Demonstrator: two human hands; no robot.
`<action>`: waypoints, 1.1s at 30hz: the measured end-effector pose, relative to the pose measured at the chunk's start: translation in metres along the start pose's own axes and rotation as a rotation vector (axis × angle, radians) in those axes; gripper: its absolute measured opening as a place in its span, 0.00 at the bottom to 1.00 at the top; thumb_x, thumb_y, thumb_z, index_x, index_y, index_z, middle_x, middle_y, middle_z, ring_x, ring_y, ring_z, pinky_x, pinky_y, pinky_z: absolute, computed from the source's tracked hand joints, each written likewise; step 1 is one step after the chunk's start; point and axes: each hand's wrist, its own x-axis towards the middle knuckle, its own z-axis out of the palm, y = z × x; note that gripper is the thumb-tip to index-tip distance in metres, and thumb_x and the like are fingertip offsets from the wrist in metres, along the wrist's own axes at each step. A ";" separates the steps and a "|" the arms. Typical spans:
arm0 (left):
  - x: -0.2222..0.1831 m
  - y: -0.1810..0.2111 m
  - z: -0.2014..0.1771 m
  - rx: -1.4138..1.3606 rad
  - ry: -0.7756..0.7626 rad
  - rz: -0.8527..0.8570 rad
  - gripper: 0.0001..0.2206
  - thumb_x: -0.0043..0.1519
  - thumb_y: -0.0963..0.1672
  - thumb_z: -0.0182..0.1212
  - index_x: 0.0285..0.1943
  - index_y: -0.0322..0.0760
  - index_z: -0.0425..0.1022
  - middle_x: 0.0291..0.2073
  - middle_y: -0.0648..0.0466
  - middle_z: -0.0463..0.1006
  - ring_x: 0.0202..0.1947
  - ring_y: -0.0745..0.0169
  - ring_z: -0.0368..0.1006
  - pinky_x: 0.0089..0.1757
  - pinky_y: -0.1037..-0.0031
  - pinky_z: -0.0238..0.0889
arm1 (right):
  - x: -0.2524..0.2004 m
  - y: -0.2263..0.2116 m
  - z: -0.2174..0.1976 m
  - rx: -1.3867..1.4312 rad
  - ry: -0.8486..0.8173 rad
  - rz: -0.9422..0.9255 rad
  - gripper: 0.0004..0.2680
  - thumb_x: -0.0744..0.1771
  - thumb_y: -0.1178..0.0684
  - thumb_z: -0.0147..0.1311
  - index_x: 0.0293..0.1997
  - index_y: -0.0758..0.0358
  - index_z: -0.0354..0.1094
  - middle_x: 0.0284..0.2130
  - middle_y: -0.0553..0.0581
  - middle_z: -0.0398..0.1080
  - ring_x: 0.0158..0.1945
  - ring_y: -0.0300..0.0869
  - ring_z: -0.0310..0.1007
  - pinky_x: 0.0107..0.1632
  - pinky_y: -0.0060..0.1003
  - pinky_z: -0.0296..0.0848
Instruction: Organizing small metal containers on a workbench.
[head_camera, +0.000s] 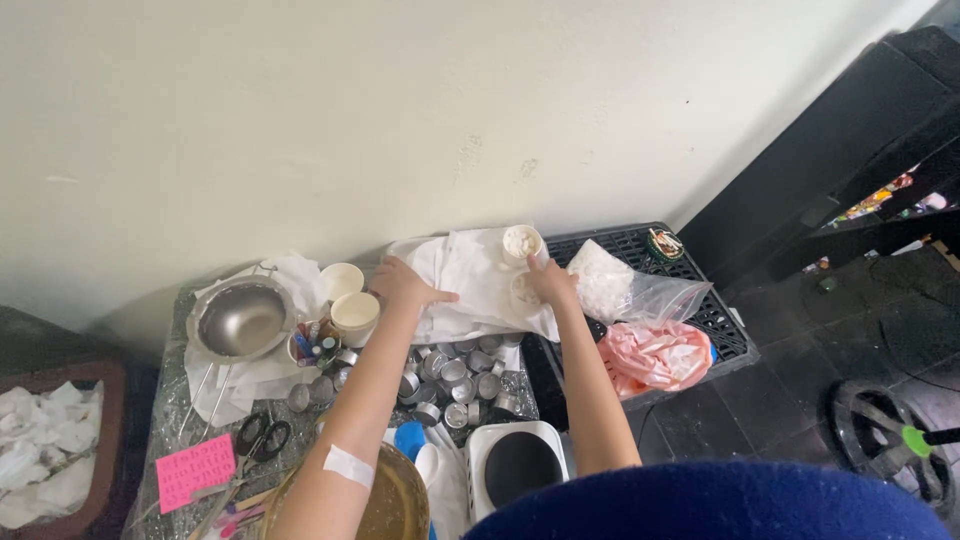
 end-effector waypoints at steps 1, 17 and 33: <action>0.004 0.001 0.002 -0.002 -0.003 -0.001 0.76 0.24 0.71 0.73 0.77 0.22 0.47 0.63 0.37 0.69 0.59 0.46 0.71 0.49 0.61 0.69 | 0.004 0.001 -0.001 -0.003 -0.002 0.000 0.32 0.67 0.27 0.40 0.66 0.71 0.61 0.56 0.72 0.71 0.63 0.59 0.69 0.71 0.61 0.40; -0.127 -0.064 -0.090 -0.324 0.273 0.243 0.74 0.28 0.64 0.82 0.76 0.19 0.40 0.67 0.28 0.56 0.63 0.38 0.66 0.53 0.62 0.69 | -0.123 -0.015 -0.057 0.449 0.158 -0.014 0.31 0.67 0.28 0.43 0.54 0.77 0.69 0.46 0.78 0.74 0.51 0.62 0.76 0.53 0.48 0.73; -0.240 -0.335 0.044 -1.583 0.070 0.227 0.42 0.60 0.51 0.64 0.77 0.26 0.46 0.68 0.38 0.67 0.63 0.51 0.69 0.58 0.64 0.63 | -0.336 -0.119 0.011 0.456 0.093 -0.260 0.26 0.68 0.33 0.48 0.55 0.75 0.69 0.48 0.81 0.72 0.56 0.65 0.73 0.58 0.49 0.70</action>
